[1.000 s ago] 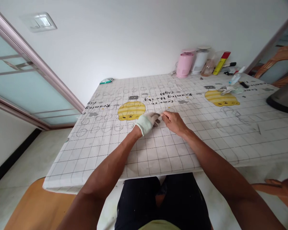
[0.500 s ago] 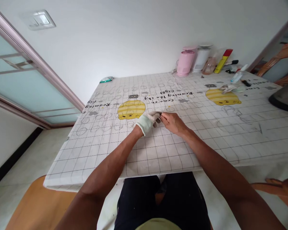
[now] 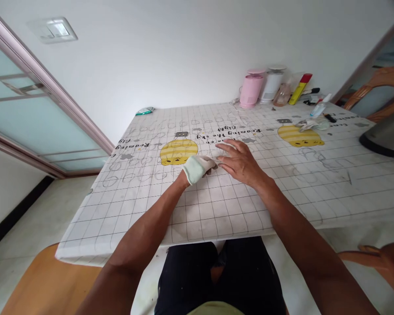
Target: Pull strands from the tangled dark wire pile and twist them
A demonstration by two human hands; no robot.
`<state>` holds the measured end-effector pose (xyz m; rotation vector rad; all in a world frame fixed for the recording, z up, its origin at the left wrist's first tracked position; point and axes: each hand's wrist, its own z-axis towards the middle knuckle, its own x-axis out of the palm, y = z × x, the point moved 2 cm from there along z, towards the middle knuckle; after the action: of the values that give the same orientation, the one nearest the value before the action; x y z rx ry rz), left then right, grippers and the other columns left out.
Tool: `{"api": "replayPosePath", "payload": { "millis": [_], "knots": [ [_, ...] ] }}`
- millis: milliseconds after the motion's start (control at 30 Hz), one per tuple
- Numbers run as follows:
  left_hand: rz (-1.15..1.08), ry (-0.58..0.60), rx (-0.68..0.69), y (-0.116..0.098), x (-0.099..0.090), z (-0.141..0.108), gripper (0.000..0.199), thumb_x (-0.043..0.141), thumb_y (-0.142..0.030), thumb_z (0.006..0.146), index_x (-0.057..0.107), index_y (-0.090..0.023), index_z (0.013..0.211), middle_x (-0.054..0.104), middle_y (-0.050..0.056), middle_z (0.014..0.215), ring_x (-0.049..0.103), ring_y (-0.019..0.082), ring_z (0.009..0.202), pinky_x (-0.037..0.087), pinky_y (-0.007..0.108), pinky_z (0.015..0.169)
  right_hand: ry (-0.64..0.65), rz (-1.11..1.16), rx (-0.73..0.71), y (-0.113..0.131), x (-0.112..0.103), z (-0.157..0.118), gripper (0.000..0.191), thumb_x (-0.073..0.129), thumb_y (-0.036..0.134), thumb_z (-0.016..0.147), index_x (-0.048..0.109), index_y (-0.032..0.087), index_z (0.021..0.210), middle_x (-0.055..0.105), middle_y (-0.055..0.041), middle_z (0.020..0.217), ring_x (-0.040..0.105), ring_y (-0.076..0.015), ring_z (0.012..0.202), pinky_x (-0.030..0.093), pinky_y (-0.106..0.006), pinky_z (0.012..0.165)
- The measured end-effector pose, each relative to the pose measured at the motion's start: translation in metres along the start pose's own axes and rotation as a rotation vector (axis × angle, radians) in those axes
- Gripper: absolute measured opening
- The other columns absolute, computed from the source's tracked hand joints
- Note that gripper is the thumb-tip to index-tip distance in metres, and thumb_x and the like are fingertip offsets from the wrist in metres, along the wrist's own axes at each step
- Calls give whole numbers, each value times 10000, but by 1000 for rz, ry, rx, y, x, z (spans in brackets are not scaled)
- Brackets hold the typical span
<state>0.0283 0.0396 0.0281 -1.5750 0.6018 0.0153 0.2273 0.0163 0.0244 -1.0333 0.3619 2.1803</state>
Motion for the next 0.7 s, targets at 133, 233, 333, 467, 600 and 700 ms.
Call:
{"api": "replayPosePath", "payload": {
  "millis": [133, 233, 333, 467, 600, 700],
  "knots": [
    [65, 21, -9, -1, 0, 0, 194, 625, -244, 842, 749, -155, 723, 593, -9, 588, 473, 85, 499, 359, 210, 463, 15, -19, -53, 1, 8, -2, 188, 644, 178, 1017, 733, 257, 871, 636, -25, 1481, 453, -335, 1465, 403, -615, 1192],
    [34, 50, 10, -1, 0, -1, 194, 629, -240, 841, 750, -154, 716, 598, -5, 584, 475, 85, 499, 360, 208, 458, -45, -9, -54, 0, 12, -3, 201, 630, 134, 1011, 727, 256, 884, 724, -48, 1299, 546, -310, 1351, 430, -600, 1164],
    [-29, 62, 14, 0, -1, -2, 190, 625, -233, 846, 758, -149, 740, 604, 1, 595, 473, 85, 501, 360, 208, 456, -97, -16, -35, -3, 11, -4, 186, 636, 138, 1011, 704, 263, 892, 747, -42, 1000, 614, -285, 1157, 452, -583, 1114],
    [-80, 73, -3, 0, -3, -2, 182, 626, -221, 847, 756, -146, 744, 598, 1, 596, 459, 76, 484, 338, 209, 445, -89, -24, -43, -5, 6, -4, 146, 679, 198, 1007, 679, 258, 874, 706, -36, 877, 603, -267, 1023, 466, -545, 1052],
    [-83, 71, -24, -3, -2, -4, 185, 627, -214, 854, 758, -140, 748, 596, 4, 587, 459, 76, 479, 333, 207, 437, -120, -38, -33, -4, 7, -5, 197, 665, 185, 1014, 671, 253, 829, 649, -15, 752, 569, -237, 885, 484, -478, 945],
    [-90, 62, -30, -3, -2, -4, 193, 616, -211, 863, 759, -137, 755, 598, 6, 593, 455, 72, 469, 328, 204, 429, -133, -52, 9, -5, 7, -5, 222, 654, 203, 1025, 677, 249, 809, 609, -11, 698, 550, -230, 836, 471, -444, 885]
  ]
}}
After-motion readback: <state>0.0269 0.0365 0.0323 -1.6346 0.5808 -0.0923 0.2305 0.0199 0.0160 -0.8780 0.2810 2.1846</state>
